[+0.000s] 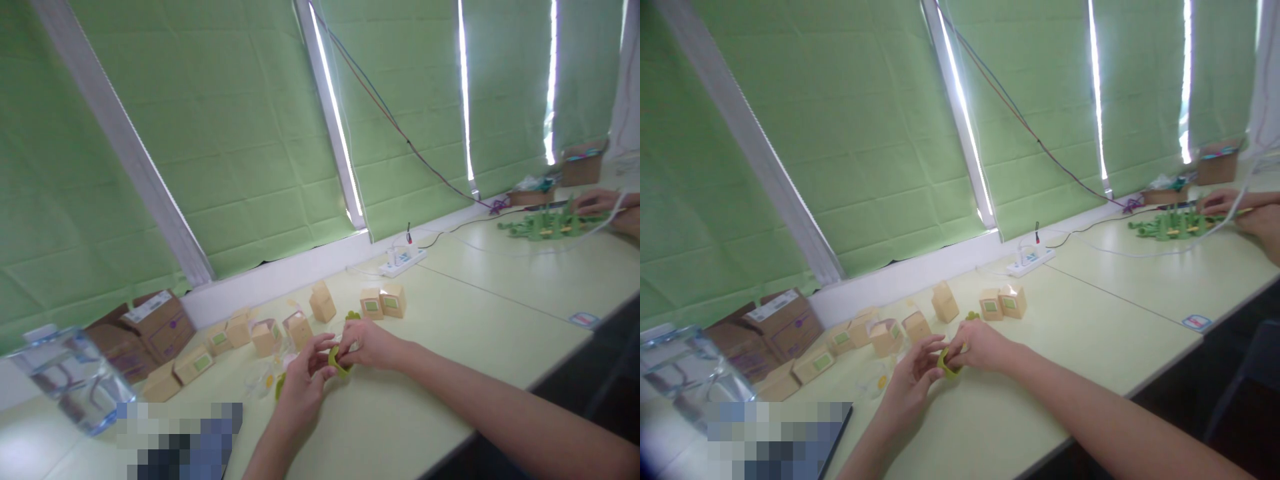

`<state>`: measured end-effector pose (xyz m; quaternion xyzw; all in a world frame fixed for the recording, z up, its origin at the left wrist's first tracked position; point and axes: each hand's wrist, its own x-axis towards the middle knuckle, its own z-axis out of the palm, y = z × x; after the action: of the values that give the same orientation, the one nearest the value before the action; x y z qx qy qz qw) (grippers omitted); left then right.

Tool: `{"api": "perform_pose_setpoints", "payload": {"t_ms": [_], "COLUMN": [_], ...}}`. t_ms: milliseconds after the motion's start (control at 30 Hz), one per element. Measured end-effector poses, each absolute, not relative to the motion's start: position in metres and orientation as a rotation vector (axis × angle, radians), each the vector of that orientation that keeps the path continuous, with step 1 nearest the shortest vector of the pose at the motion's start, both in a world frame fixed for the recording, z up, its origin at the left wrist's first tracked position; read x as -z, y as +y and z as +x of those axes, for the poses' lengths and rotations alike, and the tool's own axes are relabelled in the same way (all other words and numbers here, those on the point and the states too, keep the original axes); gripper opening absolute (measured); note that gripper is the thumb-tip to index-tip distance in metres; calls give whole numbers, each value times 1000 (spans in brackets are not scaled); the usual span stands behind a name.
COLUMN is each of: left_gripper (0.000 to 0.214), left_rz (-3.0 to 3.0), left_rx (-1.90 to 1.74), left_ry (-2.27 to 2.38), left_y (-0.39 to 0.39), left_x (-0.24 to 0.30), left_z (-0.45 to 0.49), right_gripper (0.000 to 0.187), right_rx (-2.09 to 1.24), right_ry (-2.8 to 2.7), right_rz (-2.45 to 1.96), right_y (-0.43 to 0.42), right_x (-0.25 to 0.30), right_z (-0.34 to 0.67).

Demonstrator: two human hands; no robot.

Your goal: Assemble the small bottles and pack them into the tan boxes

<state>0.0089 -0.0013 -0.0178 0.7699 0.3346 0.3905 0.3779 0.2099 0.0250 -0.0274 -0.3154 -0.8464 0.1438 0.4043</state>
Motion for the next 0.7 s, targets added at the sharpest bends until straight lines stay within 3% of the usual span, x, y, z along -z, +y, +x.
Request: {"api": "perform_pose_setpoints", "payload": {"t_ms": [167, 533, 700], "left_gripper": [36, 35, 39], "left_rz": [1989, 1905, 1871], "left_rx": [-1060, -1198, -1212], "left_ry": [889, 883, 840], "left_y": [0, 9, 9], "left_x": [14, 14, 11], "left_z": [10, 10, 9], "right_gripper": [6, 24, 78], "right_rx": [-401, -361, -547], "right_ry": [-2119, -1905, -1957], "right_rz": [-767, -844, -733], "right_y": [22, 18, 17], "right_x": [21, 12, 12], "right_z": [211, 220, 217]}}
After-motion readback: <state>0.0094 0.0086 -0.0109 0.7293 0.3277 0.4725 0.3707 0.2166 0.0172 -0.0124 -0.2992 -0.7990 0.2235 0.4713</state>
